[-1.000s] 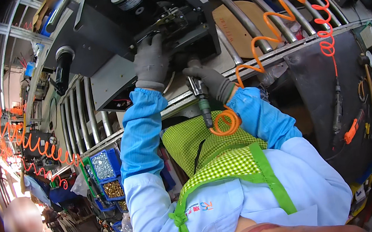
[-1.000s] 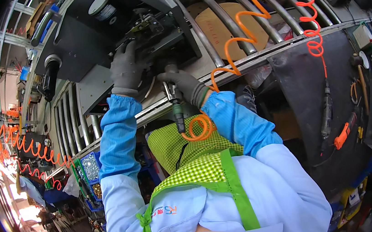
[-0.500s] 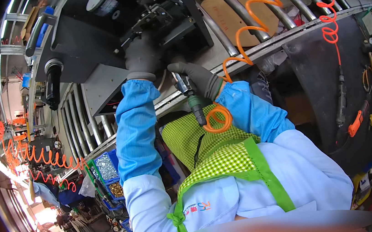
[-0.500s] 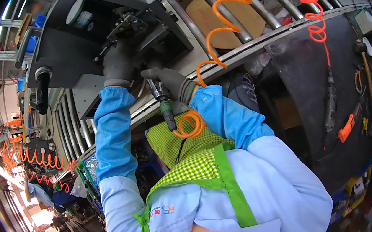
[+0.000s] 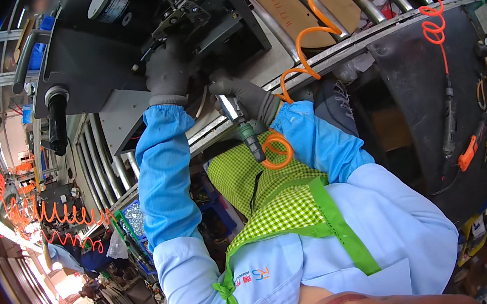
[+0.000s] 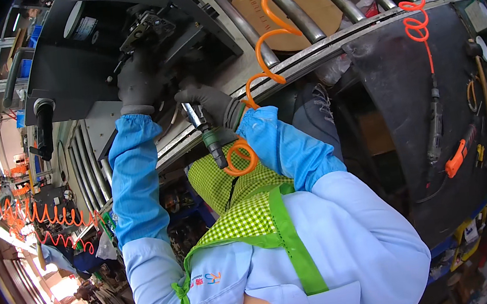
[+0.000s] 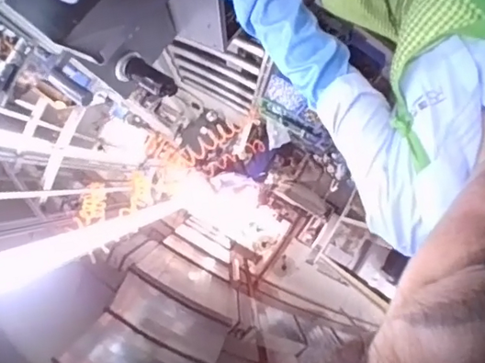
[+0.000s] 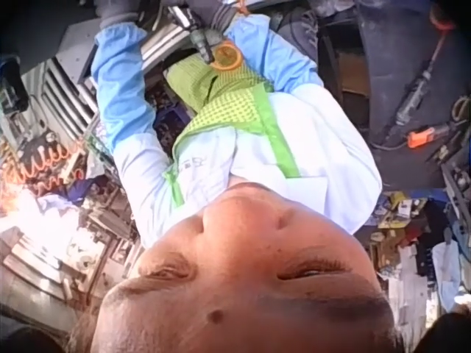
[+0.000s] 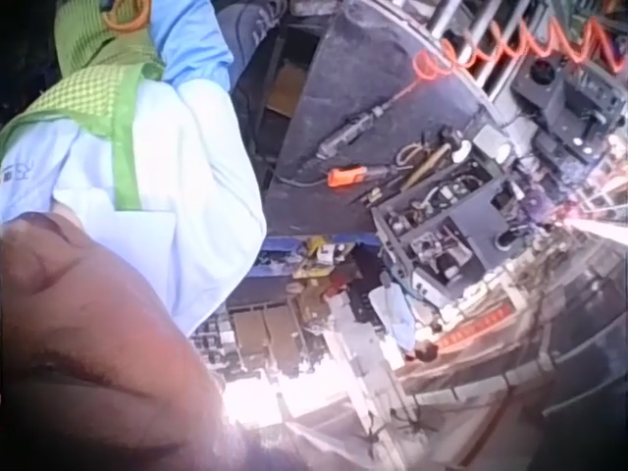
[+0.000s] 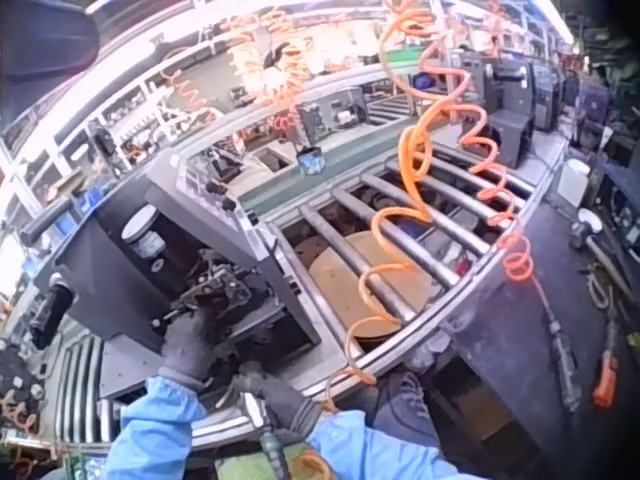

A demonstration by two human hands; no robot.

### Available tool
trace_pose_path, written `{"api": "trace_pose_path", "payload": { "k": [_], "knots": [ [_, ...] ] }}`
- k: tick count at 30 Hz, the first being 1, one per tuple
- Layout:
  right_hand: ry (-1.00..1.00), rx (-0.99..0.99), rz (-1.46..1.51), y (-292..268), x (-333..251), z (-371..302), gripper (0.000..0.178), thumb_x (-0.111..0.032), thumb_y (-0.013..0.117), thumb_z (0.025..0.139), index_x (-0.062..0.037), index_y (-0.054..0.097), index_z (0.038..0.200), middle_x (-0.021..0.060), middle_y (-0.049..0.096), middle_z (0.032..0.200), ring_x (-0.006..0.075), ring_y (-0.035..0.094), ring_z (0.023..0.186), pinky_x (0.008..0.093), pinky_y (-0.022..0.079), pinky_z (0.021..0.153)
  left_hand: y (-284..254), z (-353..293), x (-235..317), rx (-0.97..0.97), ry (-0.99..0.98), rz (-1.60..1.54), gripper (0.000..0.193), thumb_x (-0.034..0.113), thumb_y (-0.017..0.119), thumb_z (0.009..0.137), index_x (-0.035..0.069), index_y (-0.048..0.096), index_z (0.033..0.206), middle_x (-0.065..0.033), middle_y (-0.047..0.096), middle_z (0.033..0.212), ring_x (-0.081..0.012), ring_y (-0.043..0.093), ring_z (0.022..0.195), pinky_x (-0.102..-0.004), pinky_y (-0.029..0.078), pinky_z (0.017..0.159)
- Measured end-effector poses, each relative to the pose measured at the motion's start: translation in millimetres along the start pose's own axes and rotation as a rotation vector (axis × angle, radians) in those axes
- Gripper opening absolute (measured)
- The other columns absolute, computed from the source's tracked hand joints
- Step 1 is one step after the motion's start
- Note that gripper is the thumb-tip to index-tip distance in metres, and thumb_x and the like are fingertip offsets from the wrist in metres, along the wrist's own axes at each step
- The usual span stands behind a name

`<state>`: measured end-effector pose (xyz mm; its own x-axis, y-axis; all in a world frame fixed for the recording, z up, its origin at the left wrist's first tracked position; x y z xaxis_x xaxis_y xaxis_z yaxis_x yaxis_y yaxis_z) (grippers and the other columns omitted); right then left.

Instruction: The person assembles electronic machine components by securing fasteners and screws into a metal chassis and machine subassembly using a pneumatic screwdriver, wrench, and pliers.

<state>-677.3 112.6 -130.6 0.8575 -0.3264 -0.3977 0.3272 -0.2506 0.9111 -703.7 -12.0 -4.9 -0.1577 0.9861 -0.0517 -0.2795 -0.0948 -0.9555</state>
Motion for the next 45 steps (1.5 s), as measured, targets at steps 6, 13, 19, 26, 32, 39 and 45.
{"api": "trace_pose_path", "payload": {
  "k": [6, 13, 19, 26, 32, 39, 45],
  "knots": [
    [0.000, 0.020, -0.049, -6, 1, 2, 0.022, -0.026, 0.065, 0.083, -0.0060, 0.058, 0.082, 0.0037, 0.059, 0.064, 0.0119, 0.057, 0.051, 0.0237, 0.048, 0.047, -4, 1, 5, -0.016, -0.024, 0.002, 0.052, 0.045, 0.072, 0.070, 0.010, 0.054, 0.104, -0.0202, 0.063, 0.083, -0.0414, 0.062, 0.075, -0.0498, 0.049, 0.062],
    [-0.002, 0.097, -0.003, -5, -12, -1, 0.025, -0.031, 0.065, 0.083, -0.0065, 0.058, 0.080, 0.0038, 0.058, 0.064, 0.0116, 0.057, 0.052, 0.0243, 0.048, 0.047, 1, 3, 0, -0.003, -0.015, 0.051, 0.049, 0.039, 0.070, 0.073, 0.010, 0.053, 0.109, -0.0195, 0.063, 0.084, -0.0397, 0.062, 0.076, -0.0486, 0.050, 0.063],
    [-0.028, 0.124, -0.194, -7, -18, -3, 0.022, -0.027, 0.066, 0.083, -0.0084, 0.055, 0.081, 0.0034, 0.057, 0.062, 0.0122, 0.055, 0.049, 0.0245, 0.045, 0.043, -1, 2, -1, 0.001, 0.016, 0.040, 0.047, 0.038, 0.069, 0.074, 0.011, 0.053, 0.109, -0.0188, 0.063, 0.084, -0.0395, 0.062, 0.076, -0.0481, 0.050, 0.063],
    [0.044, 0.140, -0.207, 8, -8, -12, 0.024, -0.030, 0.068, 0.081, -0.0101, 0.055, 0.077, 0.0028, 0.057, 0.061, 0.0119, 0.054, 0.045, 0.0236, 0.044, 0.040, -1, 1, -1, -0.057, -0.013, 0.071, 0.035, 0.029, 0.061, 0.082, 0.013, 0.053, 0.112, -0.0186, 0.063, 0.085, -0.0383, 0.063, 0.076, -0.0486, 0.051, 0.063],
    [0.039, 0.058, -0.131, 15, -7, -11, 0.026, -0.033, 0.066, 0.083, -0.0097, 0.054, 0.079, 0.0022, 0.056, 0.060, 0.0100, 0.055, 0.048, 0.0214, 0.046, 0.043, -1, 1, 2, 0.057, 0.018, 0.004, 0.052, 0.043, 0.073, 0.068, 0.012, 0.054, 0.106, -0.0189, 0.063, 0.083, -0.0404, 0.062, 0.076, -0.0495, 0.049, 0.062],
    [0.018, 0.136, -0.139, 8, -1, -9, 0.027, -0.033, 0.065, 0.083, -0.0099, 0.053, 0.077, 0.0016, 0.055, 0.059, 0.0092, 0.054, 0.047, 0.0212, 0.045, 0.042, 1, -1, -2, 0.023, 0.049, 0.091, 0.036, 0.035, 0.063, 0.081, 0.010, 0.054, 0.106, -0.0179, 0.064, 0.081, -0.0384, 0.063, 0.068, -0.0476, 0.051, 0.057],
    [0.004, 0.091, -0.055, 11, -4, -9, 0.025, -0.032, 0.064, 0.084, -0.0112, 0.052, 0.075, 0.0004, 0.054, 0.058, 0.0087, 0.053, 0.047, 0.0205, 0.044, 0.041, -2, -2, 0, 0.031, 0.050, 0.084, 0.042, 0.039, 0.066, 0.078, 0.011, 0.054, 0.108, -0.0176, 0.064, 0.081, -0.0377, 0.064, 0.071, -0.0465, 0.051, 0.058]
  ]
}}
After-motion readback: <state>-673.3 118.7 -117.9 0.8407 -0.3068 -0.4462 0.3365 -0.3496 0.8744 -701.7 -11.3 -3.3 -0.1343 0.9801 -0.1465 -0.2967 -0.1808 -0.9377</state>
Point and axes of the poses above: each hand's wrist, its own z-axis towards the middle knuckle, its own y-axis out of the palm, x = y × z, the point moved 4 cm from there along z, towards the middle knuckle
